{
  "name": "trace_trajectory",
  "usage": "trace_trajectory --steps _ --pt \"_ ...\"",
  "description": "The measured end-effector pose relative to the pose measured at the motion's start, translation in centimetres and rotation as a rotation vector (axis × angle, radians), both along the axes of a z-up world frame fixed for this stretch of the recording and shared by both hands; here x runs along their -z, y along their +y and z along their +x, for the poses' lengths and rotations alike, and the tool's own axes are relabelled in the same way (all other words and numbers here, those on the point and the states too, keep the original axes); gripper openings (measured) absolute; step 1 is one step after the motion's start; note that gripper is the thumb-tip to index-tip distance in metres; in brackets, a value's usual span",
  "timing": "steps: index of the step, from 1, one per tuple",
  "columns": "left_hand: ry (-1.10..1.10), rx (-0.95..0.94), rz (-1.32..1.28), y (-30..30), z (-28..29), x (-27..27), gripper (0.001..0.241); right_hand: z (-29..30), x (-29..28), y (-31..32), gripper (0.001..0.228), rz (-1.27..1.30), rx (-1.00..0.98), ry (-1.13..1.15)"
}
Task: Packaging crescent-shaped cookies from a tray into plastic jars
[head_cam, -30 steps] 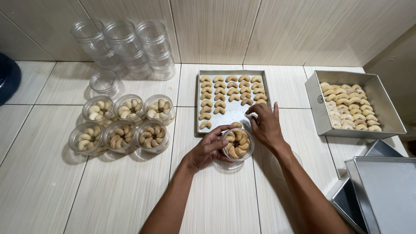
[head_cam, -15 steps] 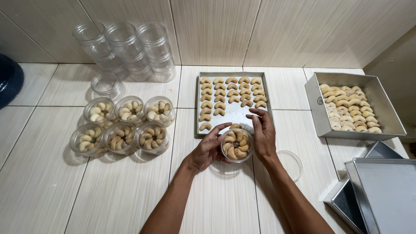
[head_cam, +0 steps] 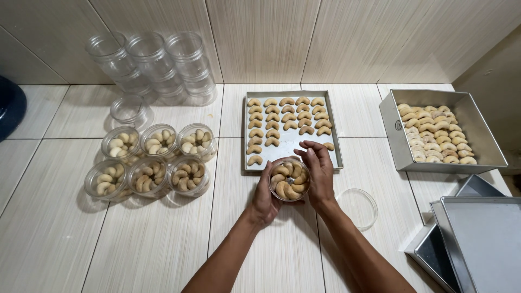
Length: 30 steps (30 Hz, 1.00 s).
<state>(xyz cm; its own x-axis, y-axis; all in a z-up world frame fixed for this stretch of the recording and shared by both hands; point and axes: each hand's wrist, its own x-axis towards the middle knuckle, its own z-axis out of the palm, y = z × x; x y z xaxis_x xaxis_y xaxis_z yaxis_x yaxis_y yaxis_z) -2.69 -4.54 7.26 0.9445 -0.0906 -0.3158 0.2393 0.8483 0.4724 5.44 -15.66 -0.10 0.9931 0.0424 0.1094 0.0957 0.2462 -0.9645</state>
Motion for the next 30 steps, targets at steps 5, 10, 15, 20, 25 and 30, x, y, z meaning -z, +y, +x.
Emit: trace_trajectory --steps 5,10,15,20,25,30 --pt "0.024 0.088 -0.029 1.4 2.0 4.5 0.044 3.9 0.9 -1.8 0.030 -0.318 0.062 -0.077" --pt "-0.077 0.103 -0.144 2.0 2.4 6.6 0.041 7.4 2.7 -3.4 0.032 -0.764 -0.076 -0.162" --pt "-0.130 0.148 -0.223 2.9 2.9 8.7 0.043 7.0 0.3 -3.4 0.020 -0.910 0.044 -0.476" --pt "-0.105 0.144 -0.338 2.8 3.0 9.1 0.042 7.9 1.6 -3.9 0.021 -1.006 0.008 -0.483" --pt "-0.039 0.174 -0.285 2.5 3.1 9.1 0.043 6.8 -0.2 -4.2 0.035 -1.014 -0.071 -0.473" --pt "-0.042 0.166 -0.187 2.3 3.3 9.8 0.058 4.6 -3.1 -5.2 0.037 -0.930 -0.035 -0.381"
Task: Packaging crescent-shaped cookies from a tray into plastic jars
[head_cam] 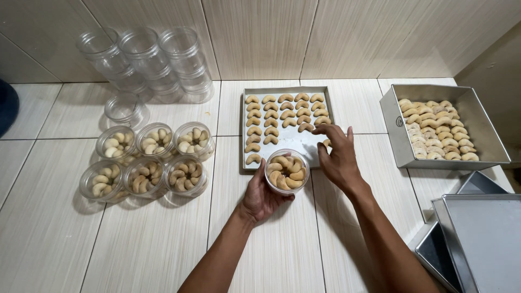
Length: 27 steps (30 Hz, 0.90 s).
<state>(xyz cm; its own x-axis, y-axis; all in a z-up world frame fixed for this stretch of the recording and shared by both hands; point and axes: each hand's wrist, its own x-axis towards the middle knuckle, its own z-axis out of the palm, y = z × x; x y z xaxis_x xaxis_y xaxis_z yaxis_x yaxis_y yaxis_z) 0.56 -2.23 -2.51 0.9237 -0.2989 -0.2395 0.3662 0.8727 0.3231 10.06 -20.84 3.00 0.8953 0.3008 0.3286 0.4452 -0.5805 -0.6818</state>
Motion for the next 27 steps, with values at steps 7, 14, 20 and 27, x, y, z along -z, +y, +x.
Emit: trace_trajectory --steps 7,14,20,27 --pt "-0.020 0.036 -0.035 -0.2 -1.6 -5.1 0.053 -5.7 -1.4 -4.4 0.027 0.106 0.139 -0.030" --pt "-0.011 0.063 0.143 0.4 -0.8 -3.1 0.048 -11.1 2.5 -8.5 0.037 0.030 0.236 -0.154" --pt "-0.116 0.108 0.177 0.5 -0.9 -2.9 0.045 -11.5 6.9 -10.0 0.060 -0.083 0.180 -0.252" --pt "-0.037 0.127 0.237 0.3 -0.8 -1.7 0.032 -10.9 7.4 -9.8 0.085 -0.178 0.108 -0.205"
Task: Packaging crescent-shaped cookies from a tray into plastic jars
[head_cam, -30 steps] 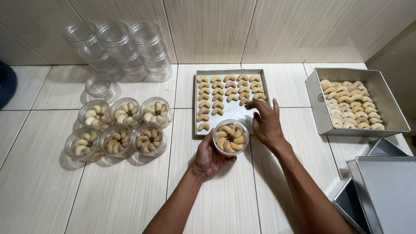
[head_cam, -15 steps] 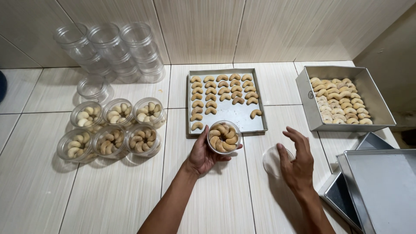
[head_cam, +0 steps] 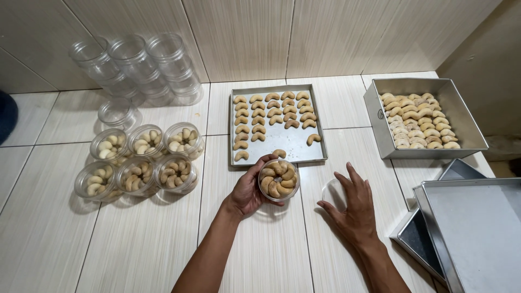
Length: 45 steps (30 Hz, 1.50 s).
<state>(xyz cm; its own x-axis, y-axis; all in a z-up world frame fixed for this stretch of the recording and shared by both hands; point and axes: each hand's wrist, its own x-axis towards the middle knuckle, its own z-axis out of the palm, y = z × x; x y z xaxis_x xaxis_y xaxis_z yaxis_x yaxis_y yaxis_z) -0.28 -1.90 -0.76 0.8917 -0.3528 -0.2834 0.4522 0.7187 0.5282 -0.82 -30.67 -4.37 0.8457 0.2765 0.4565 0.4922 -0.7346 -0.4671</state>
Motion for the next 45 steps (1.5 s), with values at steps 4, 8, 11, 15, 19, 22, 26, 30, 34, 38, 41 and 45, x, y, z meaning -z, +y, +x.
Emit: trace_trajectory --steps 4,8,11,15,19,22,26,30,34,38,41,45 --pt "-0.008 -0.006 -0.069 -0.1 -0.3 -0.3 0.032 0.1 -0.1 0.1 0.087 -0.005 0.000 0.014" --pt "-0.086 -0.036 -0.106 -0.3 -0.4 -0.3 0.044 0.2 0.2 0.0 0.088 -0.020 -0.006 0.007" --pt "-0.045 -0.098 -0.082 -0.5 -0.4 -0.2 0.047 0.3 0.5 0.0 0.090 -0.044 -0.007 0.006" --pt "-0.016 -0.110 0.000 -1.0 -0.7 -1.5 0.063 0.5 1.0 -0.1 0.090 -0.065 -0.014 -0.016" --pt "-0.023 -0.066 -0.081 -0.8 -0.4 -0.1 0.070 0.4 0.6 0.0 0.090 -0.057 -0.029 -0.067" --pt "-0.039 -0.065 -0.079 -0.9 -0.4 -0.2 0.073 0.5 0.7 0.1 0.091 -0.067 -0.022 -0.059" --pt "-0.045 -0.077 -0.096 -0.9 -0.4 -0.2 0.078 0.4 0.4 0.2 0.089 -0.054 -0.039 -0.057" --pt "-0.026 -0.087 -0.116 -0.5 -0.2 0.1 0.085 0.5 0.3 0.2 0.087 -0.027 -0.048 -0.050" --pt "-0.021 -0.048 -0.165 -0.3 -0.1 0.4 0.078 0.1 -0.5 0.5 0.088 0.021 -0.067 -0.072" --pt "-0.045 -0.040 -0.140 -0.4 -0.4 0.1 0.059 -0.4 -1.2 0.8 0.089 0.126 -0.060 0.014" --pt "-0.066 -0.048 -0.145 -0.4 -0.4 0.4 0.047 -0.7 -2.3 1.7 0.088 0.182 -0.065 -0.019" --pt "-0.015 -0.054 -0.140 -0.5 -0.6 -0.4 0.047 -1.1 -5.7 3.8 0.085 0.251 -0.108 -0.097"
